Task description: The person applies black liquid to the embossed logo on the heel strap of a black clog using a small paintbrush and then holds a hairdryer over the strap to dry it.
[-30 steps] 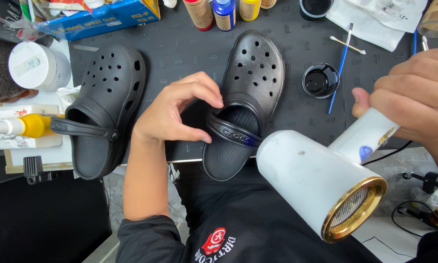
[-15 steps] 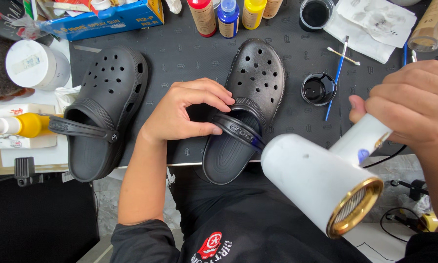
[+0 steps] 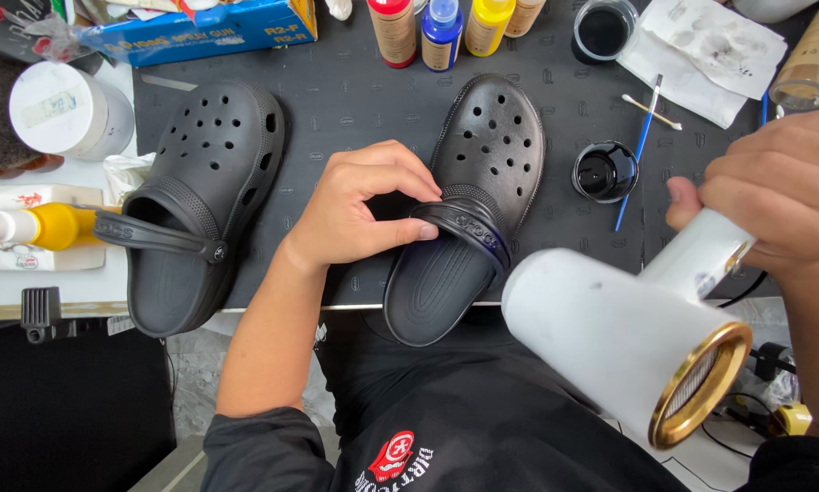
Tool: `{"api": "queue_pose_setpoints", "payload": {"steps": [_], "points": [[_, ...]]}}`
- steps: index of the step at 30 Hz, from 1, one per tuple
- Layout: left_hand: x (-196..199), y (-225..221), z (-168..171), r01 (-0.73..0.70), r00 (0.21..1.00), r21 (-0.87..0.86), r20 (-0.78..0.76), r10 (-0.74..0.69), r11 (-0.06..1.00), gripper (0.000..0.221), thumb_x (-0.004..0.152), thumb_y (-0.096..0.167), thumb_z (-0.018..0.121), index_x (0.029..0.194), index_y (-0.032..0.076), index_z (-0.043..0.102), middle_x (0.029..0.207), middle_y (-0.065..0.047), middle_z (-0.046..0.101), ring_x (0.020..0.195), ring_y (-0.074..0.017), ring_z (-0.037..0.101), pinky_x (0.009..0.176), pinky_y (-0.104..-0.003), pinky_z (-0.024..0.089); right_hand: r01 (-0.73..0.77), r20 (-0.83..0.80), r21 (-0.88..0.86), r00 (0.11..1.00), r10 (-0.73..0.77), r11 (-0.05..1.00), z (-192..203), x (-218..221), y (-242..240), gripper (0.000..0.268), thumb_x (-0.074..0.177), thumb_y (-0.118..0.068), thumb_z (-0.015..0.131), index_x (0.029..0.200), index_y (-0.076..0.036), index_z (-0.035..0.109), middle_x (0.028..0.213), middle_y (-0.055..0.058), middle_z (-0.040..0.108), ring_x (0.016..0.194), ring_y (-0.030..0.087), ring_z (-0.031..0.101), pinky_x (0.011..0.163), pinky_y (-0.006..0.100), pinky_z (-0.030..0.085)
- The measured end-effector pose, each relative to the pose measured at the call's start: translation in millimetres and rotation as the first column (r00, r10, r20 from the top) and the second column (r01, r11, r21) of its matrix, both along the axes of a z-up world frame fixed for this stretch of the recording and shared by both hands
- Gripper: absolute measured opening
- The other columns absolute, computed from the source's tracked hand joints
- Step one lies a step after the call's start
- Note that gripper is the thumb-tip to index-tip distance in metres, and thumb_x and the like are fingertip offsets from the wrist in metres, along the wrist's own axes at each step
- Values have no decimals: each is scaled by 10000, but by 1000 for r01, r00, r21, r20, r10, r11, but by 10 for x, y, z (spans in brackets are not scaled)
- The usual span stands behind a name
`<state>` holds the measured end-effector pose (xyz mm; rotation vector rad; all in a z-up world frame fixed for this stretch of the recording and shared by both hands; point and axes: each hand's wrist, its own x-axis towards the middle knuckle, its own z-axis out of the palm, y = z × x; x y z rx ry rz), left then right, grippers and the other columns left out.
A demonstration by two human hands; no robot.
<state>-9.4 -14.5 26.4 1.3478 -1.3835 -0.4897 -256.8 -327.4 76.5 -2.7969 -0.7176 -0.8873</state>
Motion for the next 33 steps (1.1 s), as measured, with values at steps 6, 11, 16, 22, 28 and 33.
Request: {"api": "queue_pose_setpoints", "payload": {"steps": [6, 11, 16, 22, 28, 33], "points": [[-5, -13, -14, -19, 1000, 4, -5, 19, 1000, 255, 780, 81, 887, 988, 34, 747, 1036, -73, 737, 974, -203, 742, 890, -305, 585, -25, -11, 18, 1000, 26, 1000, -73, 9, -92, 224, 735, 19, 822, 719, -15, 602, 643, 118, 606, 620, 313, 624, 588, 437, 481], [-32, -17, -9, -29, 999, 24, -19, 29, 999, 270, 778, 70, 893, 1010, 35, 759, 1000, -58, 720, 886, -162, 704, 812, -280, 563, 128, -111, 90, 987, -118, 988, -202, -35, -187, 219, 828, 18, 824, 789, 8, 609, 715, 152, 591, 621, 312, 604, 601, 395, 483], [-44, -15, 0, -27, 999, 30, -39, 28, 999, 288, 770, 68, 903, 1023, 39, 770, 942, -41, 694, 787, -117, 640, 731, -255, 529, 286, -162, 37, 947, -277, 957, -174, -32, -110, 214, 885, -99, 842, 825, -15, 654, 734, 140, 602, 645, 297, 600, 619, 383, 427], [-16, 9, -5, 4, 998, 41, -70, -1, 999, 286, 767, 58, 905, 1013, 27, 763, 921, -44, 685, 811, -126, 641, 751, -266, 531, 328, -216, 49, 926, -311, 943, 117, 258, 86, 309, 806, -213, 918, 879, 2, 708, 733, 136, 619, 681, 298, 619, 635, 376, 420], [30, 30, -34, 16, 997, 85, -77, -9, 996, 275, 743, 67, 870, 979, 9, 741, 926, -53, 688, 833, -138, 662, 787, -278, 549, 301, -94, -144, 944, -316, 943, 263, 549, 241, 216, 863, -210, 910, 842, -83, 737, 727, 43, 626, 652, 228, 619, 619, 337, 438], [24, 62, -21, 35, 994, 55, -104, -29, 998, 364, 780, 88, 871, 1104, -7, 733, 1098, -87, 722, 998, -186, 716, 918, -321, 559, 252, -80, -119, 962, -262, 960, 333, 645, 321, 176, 749, -191, 883, 806, -113, 735, 729, 39, 628, 625, 234, 615, 579, 343, 425]]}}
